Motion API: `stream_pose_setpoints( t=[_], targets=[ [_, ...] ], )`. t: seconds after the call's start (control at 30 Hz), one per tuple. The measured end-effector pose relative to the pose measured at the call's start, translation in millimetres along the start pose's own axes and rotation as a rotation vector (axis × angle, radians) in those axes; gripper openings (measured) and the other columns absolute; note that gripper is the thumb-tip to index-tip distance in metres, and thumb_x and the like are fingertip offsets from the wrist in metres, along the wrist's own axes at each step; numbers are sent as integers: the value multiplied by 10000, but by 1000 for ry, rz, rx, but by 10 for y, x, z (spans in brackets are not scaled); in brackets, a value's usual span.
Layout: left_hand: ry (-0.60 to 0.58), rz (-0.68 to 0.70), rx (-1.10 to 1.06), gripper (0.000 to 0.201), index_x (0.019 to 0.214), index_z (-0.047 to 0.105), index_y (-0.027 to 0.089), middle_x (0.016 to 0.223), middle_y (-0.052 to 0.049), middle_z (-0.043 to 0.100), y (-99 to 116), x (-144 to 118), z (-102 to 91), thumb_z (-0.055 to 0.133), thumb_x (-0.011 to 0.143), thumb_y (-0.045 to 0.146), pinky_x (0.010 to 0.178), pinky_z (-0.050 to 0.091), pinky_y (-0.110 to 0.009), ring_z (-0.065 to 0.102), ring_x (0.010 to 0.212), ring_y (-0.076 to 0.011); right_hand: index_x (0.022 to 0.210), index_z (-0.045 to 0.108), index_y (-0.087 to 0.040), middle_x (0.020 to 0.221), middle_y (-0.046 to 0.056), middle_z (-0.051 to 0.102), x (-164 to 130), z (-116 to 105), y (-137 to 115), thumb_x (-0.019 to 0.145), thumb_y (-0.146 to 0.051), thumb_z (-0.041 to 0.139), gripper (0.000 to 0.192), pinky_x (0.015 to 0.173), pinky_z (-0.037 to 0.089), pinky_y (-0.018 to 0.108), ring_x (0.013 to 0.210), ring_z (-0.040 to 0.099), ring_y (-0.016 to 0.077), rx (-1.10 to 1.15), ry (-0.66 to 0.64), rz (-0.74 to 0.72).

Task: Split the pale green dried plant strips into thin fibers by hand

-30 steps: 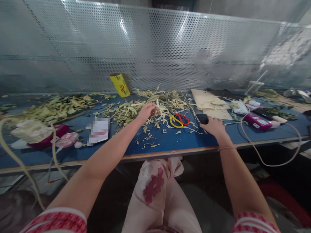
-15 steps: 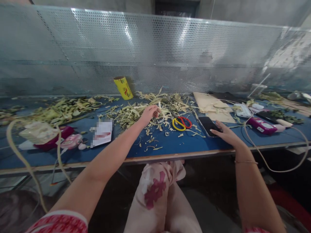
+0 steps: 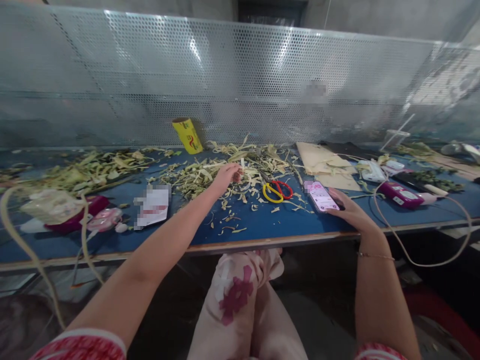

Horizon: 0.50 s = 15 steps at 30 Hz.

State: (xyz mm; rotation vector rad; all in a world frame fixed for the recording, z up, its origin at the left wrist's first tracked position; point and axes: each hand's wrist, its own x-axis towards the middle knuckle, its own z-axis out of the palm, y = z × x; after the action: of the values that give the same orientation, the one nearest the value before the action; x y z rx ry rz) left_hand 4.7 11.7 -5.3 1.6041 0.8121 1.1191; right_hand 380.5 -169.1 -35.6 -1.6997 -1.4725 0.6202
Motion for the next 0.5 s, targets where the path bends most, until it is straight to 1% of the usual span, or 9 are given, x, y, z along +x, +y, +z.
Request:
stream_pose_setpoints(
  t=[0.07,0.13,0.2,0.27,0.33,0.37,0.43,0.5],
  targets=[
    [14,-21,-7,218,768,571,169,746,-42,619,20,-14,6,504,841,363,574,495,-264,534,561,-103,1375,439,-182,1457,172,478,49,25,64,582,-568,731,929,1109,402,468,1329,480,344,-36,53,24],
    [34,-43,-14,207,764,574,162,741,-40,620,53,-32,14,500,840,340,572,492,-256,527,559,-100,1338,471,-142,1415,205,504,107,55,115,656,-508,685,803,1068,436,480,1243,556,347,-135,176,78],
    [51,-62,-27,193,758,578,158,730,-35,617,87,-50,24,491,844,307,569,489,-251,522,554,-97,1285,524,-126,1343,219,551,158,77,95,760,-443,597,618,1034,454,492,1166,604,333,-262,321,129],
    [57,-84,-50,172,744,577,158,709,-29,610,109,-62,36,485,843,264,555,478,-247,517,540,-96,1213,584,-110,1272,230,581,207,109,-49,829,-381,513,475,1049,434,479,1130,615,311,-365,449,112],
    [51,-104,-70,163,729,577,156,692,-26,606,116,-68,50,483,840,229,536,463,-242,516,528,-95,1167,618,-135,1256,208,591,274,196,-338,834,-364,523,415,1061,422,453,1110,615,289,-409,483,-11],
    [41,-108,-74,164,729,581,154,692,-27,609,115,-70,57,482,841,222,533,460,-241,519,526,-95,1133,632,-158,1237,181,610,323,276,-528,830,-355,532,376,1025,451,444,1085,620,279,-385,469,-83],
    [15,-106,-69,166,743,595,154,712,-30,627,105,-71,68,486,845,228,541,467,-242,530,533,-96,1075,651,-181,1160,134,663,464,517,-950,842,-342,523,311,938,500,420,1007,643,252,-260,297,-214],
    [-16,-94,-54,157,775,611,156,744,-32,651,93,-72,73,498,842,243,552,479,-244,546,550,-100,972,680,-172,1093,111,693,657,840,-1349,865,-368,508,281,938,487,410,998,642,245,-226,111,-347]
  ],
)
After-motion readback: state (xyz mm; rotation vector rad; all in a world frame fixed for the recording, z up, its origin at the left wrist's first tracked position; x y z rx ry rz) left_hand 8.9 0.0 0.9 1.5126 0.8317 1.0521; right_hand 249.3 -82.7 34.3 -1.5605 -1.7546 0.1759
